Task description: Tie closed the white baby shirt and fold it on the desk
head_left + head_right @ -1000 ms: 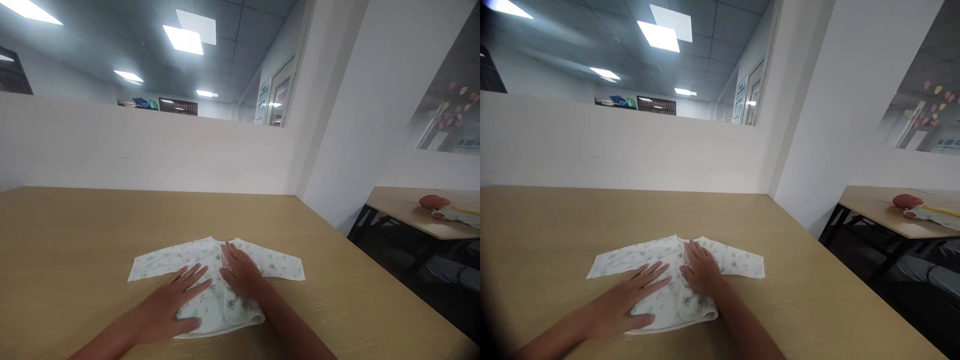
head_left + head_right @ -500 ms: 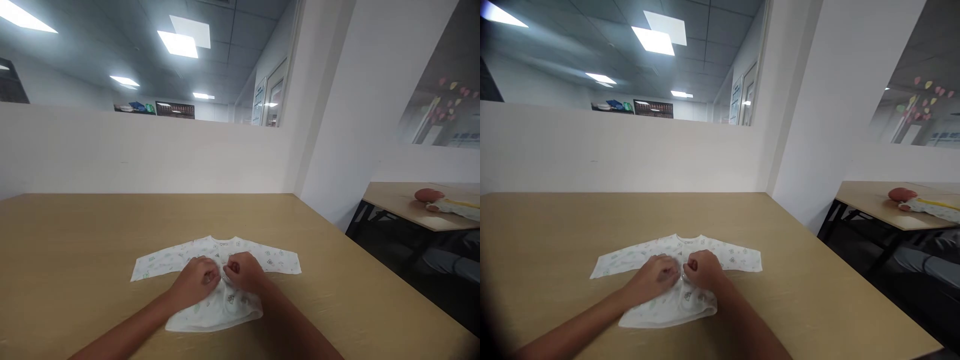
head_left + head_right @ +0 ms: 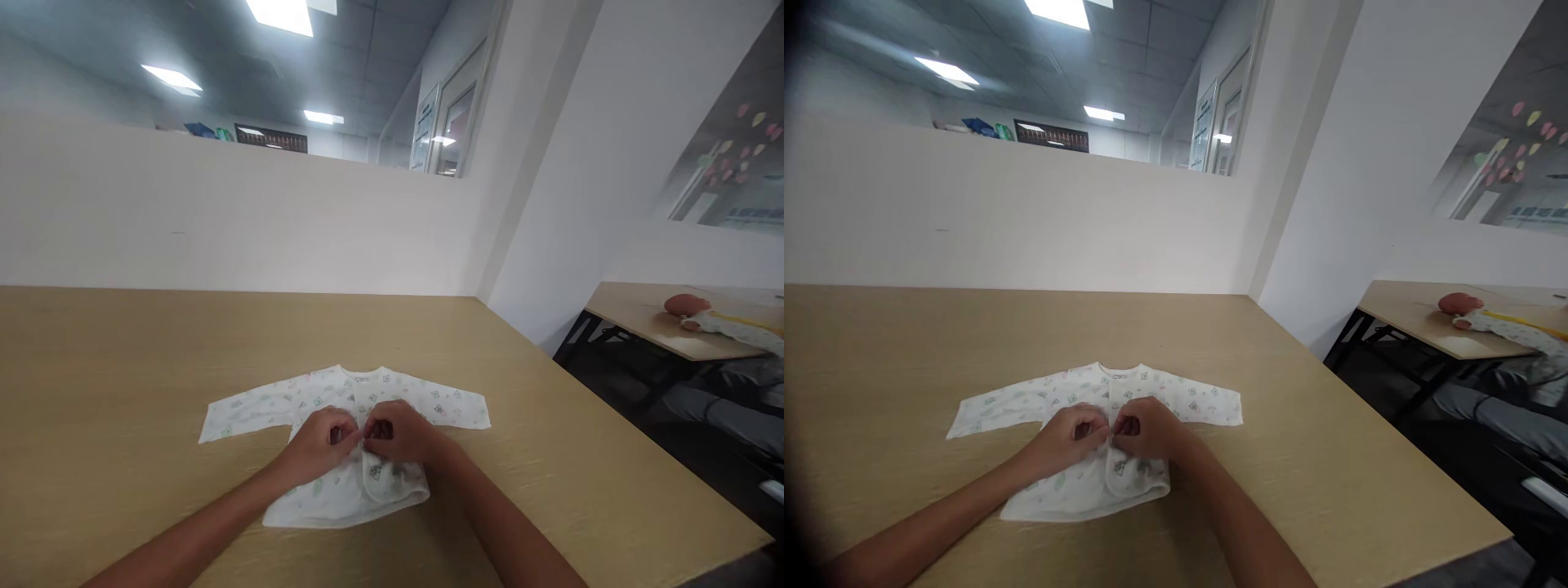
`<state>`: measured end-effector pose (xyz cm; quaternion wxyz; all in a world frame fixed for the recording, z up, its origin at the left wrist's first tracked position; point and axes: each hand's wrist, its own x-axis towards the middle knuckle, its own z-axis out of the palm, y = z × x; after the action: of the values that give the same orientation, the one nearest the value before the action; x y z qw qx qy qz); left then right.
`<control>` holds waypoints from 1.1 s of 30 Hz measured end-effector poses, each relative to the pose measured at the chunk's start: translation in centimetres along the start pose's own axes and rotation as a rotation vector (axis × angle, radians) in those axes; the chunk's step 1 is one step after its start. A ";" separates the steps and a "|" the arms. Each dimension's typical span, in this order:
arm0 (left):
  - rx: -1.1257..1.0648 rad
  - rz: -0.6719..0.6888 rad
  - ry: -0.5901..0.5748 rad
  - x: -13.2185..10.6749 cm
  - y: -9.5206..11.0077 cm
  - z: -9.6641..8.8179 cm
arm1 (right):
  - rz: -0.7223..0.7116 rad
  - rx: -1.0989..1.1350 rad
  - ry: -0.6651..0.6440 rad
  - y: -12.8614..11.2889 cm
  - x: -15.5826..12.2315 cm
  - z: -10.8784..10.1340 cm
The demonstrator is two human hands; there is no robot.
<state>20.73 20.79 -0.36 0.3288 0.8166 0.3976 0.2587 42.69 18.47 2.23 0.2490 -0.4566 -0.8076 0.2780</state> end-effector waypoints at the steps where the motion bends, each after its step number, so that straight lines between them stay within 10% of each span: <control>1: 0.003 -0.018 -0.001 0.1 0.0 0.1 | 0.000 -0.003 -0.005 0.1 0.0 0.0; 15: 0.017 -0.029 -0.068 0.0 -0.9 0.2 | 0.023 0.051 -0.036 0.5 0.3 0.2; 24: -0.263 -0.061 -0.051 0.2 -1.3 0.1 | 0.000 0.193 0.091 1.1 0.5 1.1; 33: -0.635 -0.084 -0.146 0.6 -1.4 -0.5 | 0.044 0.263 -0.081 -0.1 0.3 0.2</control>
<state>20.05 22.11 -1.02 0.6052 0.6726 0.3055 0.2968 42.38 18.68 2.23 0.2676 -0.4261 -0.7634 0.4051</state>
